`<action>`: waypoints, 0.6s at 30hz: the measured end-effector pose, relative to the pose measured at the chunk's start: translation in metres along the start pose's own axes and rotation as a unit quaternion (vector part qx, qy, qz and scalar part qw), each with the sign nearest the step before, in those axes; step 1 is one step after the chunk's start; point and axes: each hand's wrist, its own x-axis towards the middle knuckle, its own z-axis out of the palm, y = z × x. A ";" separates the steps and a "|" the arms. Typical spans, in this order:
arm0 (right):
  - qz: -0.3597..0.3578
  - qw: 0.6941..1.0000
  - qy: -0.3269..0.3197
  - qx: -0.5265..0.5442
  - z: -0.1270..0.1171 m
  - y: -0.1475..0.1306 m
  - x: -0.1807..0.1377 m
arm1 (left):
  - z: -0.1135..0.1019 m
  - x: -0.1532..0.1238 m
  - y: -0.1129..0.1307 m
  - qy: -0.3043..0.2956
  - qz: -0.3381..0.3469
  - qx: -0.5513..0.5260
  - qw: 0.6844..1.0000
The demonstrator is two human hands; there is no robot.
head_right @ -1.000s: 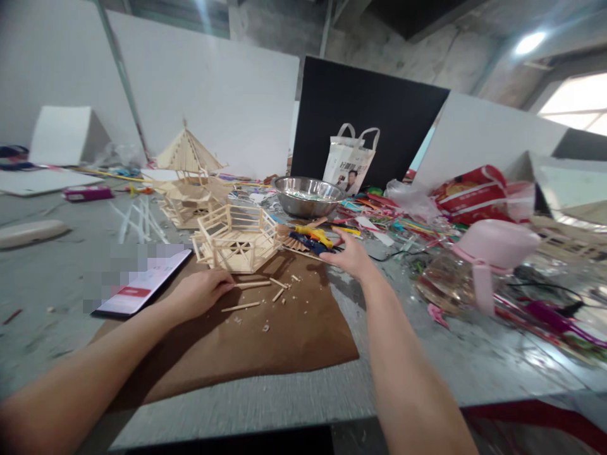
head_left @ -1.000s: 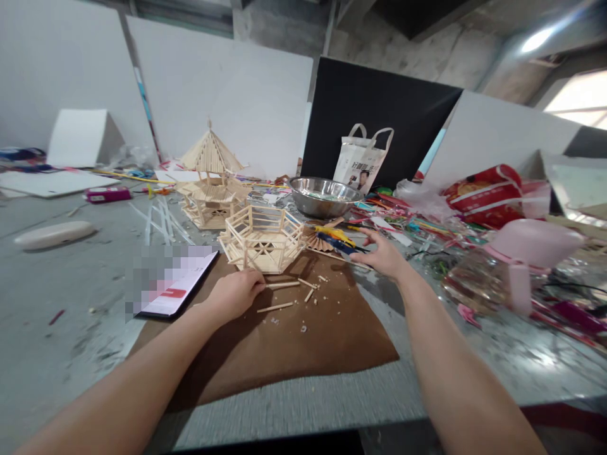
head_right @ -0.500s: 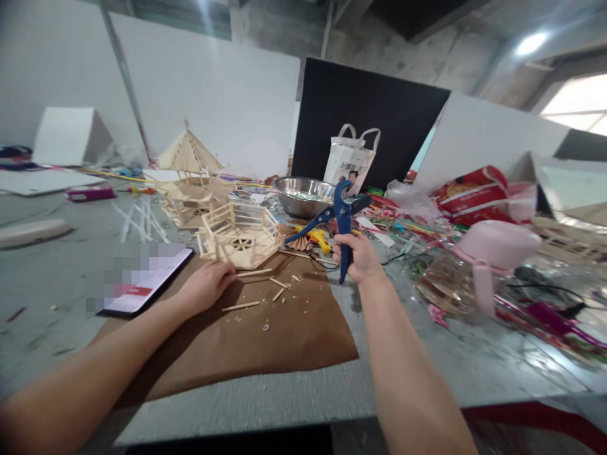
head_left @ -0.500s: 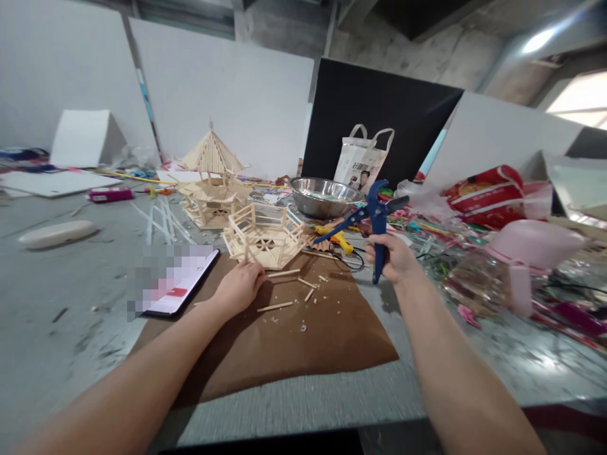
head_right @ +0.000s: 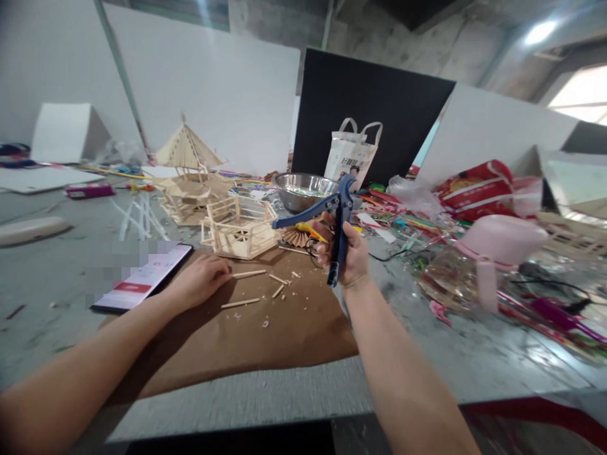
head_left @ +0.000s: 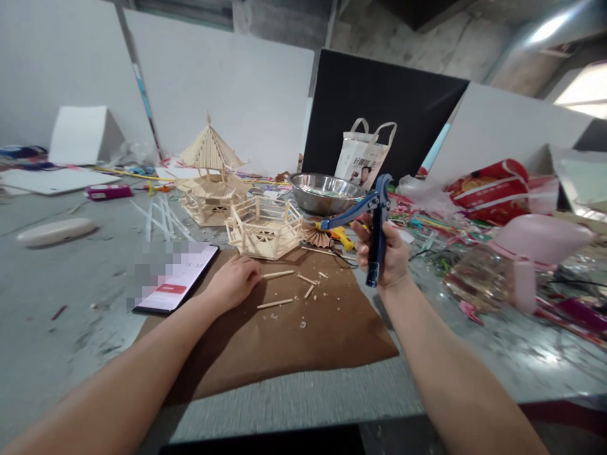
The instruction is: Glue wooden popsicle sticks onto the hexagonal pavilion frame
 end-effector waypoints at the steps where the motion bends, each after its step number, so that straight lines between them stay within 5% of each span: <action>1: -0.001 1.000 0.002 0.004 0.003 0.000 0.000 | 0.000 0.000 0.000 -0.007 0.000 0.005 1.000; 7: 0.018 0.998 -0.010 0.060 0.014 0.002 0.000 | -0.006 -0.003 0.010 0.034 -0.012 0.002 0.999; 11: 0.055 0.989 -0.060 0.120 0.026 0.006 0.000 | -0.016 -0.011 0.029 0.092 -0.005 -0.140 0.986; 18: 0.102 0.969 -0.127 0.185 0.055 0.009 -0.007 | -0.017 -0.018 0.045 0.005 -0.047 -0.302 0.952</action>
